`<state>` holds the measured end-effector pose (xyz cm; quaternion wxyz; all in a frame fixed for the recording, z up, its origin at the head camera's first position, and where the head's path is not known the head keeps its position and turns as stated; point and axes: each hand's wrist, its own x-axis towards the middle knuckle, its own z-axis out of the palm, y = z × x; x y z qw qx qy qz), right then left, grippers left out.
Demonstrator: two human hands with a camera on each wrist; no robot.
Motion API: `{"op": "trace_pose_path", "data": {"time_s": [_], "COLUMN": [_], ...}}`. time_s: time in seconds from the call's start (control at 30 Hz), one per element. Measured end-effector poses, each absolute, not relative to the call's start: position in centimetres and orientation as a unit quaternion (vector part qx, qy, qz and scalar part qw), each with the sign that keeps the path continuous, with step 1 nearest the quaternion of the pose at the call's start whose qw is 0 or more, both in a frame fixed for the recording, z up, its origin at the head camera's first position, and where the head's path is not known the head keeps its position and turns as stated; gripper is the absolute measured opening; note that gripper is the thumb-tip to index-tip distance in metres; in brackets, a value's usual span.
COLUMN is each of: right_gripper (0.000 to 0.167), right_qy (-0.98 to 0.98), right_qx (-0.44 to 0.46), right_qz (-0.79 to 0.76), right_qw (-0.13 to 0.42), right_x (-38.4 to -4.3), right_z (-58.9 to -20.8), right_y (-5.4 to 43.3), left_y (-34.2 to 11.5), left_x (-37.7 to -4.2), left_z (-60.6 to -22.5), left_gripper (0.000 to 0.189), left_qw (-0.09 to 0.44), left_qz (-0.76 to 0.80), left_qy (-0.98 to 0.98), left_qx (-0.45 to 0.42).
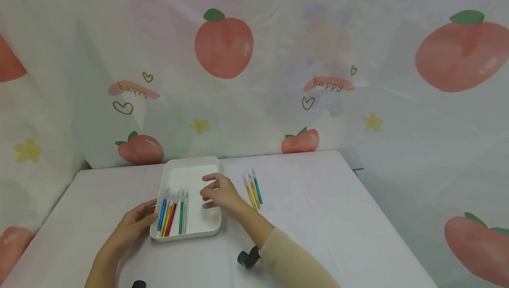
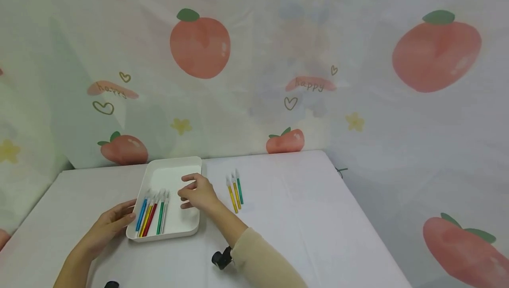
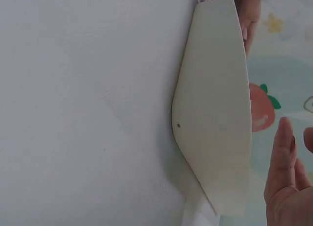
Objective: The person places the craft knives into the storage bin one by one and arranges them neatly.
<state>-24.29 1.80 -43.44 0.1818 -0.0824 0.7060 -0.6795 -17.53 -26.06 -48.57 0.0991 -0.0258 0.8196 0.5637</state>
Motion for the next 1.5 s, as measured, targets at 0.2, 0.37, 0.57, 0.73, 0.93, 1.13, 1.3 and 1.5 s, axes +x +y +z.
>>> {"op": "trace_pose_path", "data": {"time_s": [0.2,0.37,0.57,0.73,0.93,1.13,1.3,1.5], "right_gripper": [0.041,0.042,0.044,0.043,0.044,0.043,0.044,0.034], "right_qy": [0.701,0.702,0.712,0.741,0.773,0.808,0.839,0.875], "right_qx": [-0.070,-0.067,-0.072,-0.067,-0.065,-0.046,-0.037,-0.069], "right_qz": [-0.689,-0.693,-0.686,-0.659,-0.623,-0.581,-0.532,-0.454], "right_qw": [0.169,0.152,0.131,0.108,0.095,0.086,0.109,0.154], "right_x": [-24.3,-24.4,-24.5,-24.6,-24.9,-25.8,-26.5,-27.0], "right_z": [-43.8,-44.2,-44.8,-45.5,-46.1,-46.0,-45.9,-45.6], "right_y": [3.8,5.6,8.3,11.0,13.5,15.2,16.1,16.5], "left_y": [-26.2,-26.2,-26.1,-25.9,-25.8,-25.9,-26.0,-26.1], "left_x": [-17.5,-17.6,-17.6,-17.8,-18.0,-18.0,-17.9,-17.8], "left_z": [-48.6,-48.7,-48.7,-48.8,-48.7,-48.8,-48.8,-48.7], "left_gripper": [0.067,0.067,0.065,0.065,0.064,0.062,0.062,0.063], "left_qw": [0.101,0.095,0.096,0.097,0.092,0.092,0.092,0.090], "left_qz": [0.565,0.568,0.573,0.570,0.567,0.572,0.572,0.569], "left_qy": [0.818,0.817,0.814,0.816,0.819,0.815,0.814,0.817], "left_qx": [-0.024,-0.020,-0.026,-0.022,-0.019,-0.019,-0.025,-0.029]}}
